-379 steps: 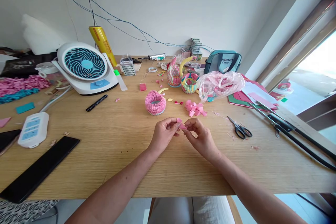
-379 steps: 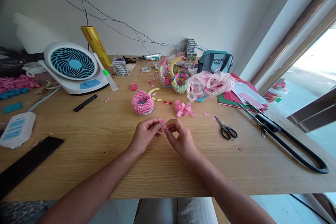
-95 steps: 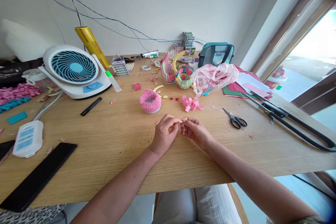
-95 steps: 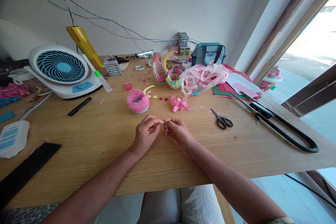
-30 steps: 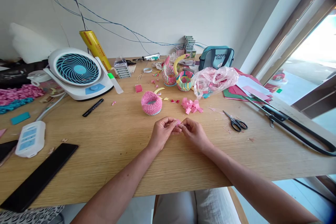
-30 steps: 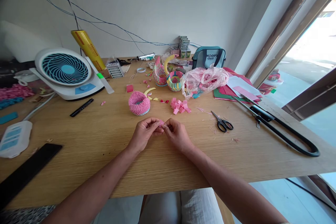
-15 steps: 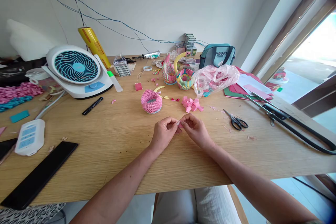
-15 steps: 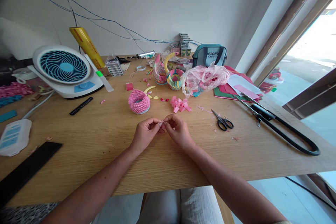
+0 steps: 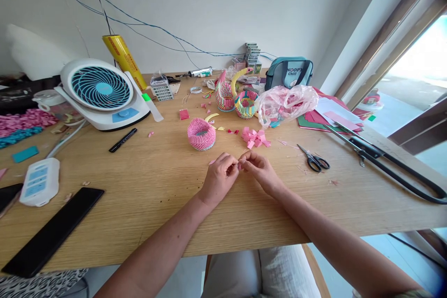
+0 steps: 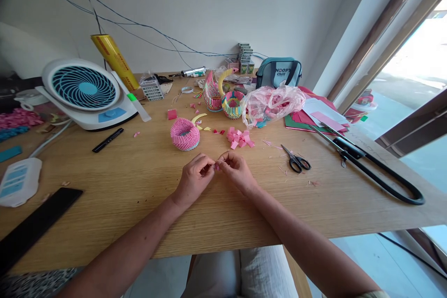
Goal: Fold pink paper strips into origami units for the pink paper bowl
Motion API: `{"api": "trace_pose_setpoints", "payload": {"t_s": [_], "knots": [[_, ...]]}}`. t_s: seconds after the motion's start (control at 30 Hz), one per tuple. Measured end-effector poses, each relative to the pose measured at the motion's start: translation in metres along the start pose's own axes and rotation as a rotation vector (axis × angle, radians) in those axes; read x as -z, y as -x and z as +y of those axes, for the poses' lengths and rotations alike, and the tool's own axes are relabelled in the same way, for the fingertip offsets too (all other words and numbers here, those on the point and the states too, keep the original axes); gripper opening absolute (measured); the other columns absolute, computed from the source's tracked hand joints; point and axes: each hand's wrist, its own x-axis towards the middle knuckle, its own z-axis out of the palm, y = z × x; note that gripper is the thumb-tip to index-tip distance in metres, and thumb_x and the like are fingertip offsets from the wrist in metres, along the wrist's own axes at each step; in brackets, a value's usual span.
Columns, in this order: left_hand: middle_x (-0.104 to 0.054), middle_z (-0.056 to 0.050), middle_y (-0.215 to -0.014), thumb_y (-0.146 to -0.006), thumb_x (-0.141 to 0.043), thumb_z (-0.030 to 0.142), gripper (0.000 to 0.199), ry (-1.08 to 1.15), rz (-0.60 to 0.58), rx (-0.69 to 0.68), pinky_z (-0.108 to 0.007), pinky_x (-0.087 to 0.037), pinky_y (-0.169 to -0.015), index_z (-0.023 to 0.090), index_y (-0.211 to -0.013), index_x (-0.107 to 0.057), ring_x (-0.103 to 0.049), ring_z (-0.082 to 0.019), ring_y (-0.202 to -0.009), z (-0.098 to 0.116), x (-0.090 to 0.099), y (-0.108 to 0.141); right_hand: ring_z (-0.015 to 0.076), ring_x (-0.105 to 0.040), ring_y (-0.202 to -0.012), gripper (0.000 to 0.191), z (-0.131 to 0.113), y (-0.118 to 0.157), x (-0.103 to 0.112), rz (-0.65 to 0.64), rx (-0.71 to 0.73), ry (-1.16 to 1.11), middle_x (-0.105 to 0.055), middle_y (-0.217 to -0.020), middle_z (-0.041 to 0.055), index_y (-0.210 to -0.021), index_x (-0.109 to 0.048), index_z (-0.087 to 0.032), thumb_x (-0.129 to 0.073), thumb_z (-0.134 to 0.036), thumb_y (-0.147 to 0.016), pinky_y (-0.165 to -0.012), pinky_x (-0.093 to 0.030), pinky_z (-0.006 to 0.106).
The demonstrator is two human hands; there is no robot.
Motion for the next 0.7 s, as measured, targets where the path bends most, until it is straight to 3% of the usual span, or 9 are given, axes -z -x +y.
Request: {"api": "trace_pose_setpoints", "payload": {"t_s": [0.37, 0.7], "knots": [[-0.056, -0.001, -0.072, -0.08, -0.049, 0.008, 0.015, 0.03, 0.031, 0.036, -0.025, -0.041, -0.067, 0.019, -0.073, -0.056, -0.053, -0.014, -0.069, -0.0036, -0.0021, -0.0011, 0.016, -0.06, -0.073, 0.024, 0.0055, -0.0019, 0.0, 0.025, 0.011, 0.088, -0.064, -0.077, 0.0032, -0.081, -0.06, -0.018, -0.066, -0.041, -0.08, -0.07, -0.048, 0.029], [-0.063, -0.001, -0.073, -0.083, -0.052, 0.016, 0.011, 0.376, 0.002, 0.274, -0.022, -0.05, -0.058, 0.018, -0.076, -0.06, -0.063, -0.011, -0.058, -0.0005, -0.0042, -0.0002, 0.0132, -0.055, -0.065, 0.019, 0.0054, -0.0019, 0.0038, 0.027, 0.075, 0.198, -0.061, -0.073, 0.0012, -0.08, -0.059, -0.017, -0.06, -0.036, -0.085, -0.063, -0.044, 0.026]]}}
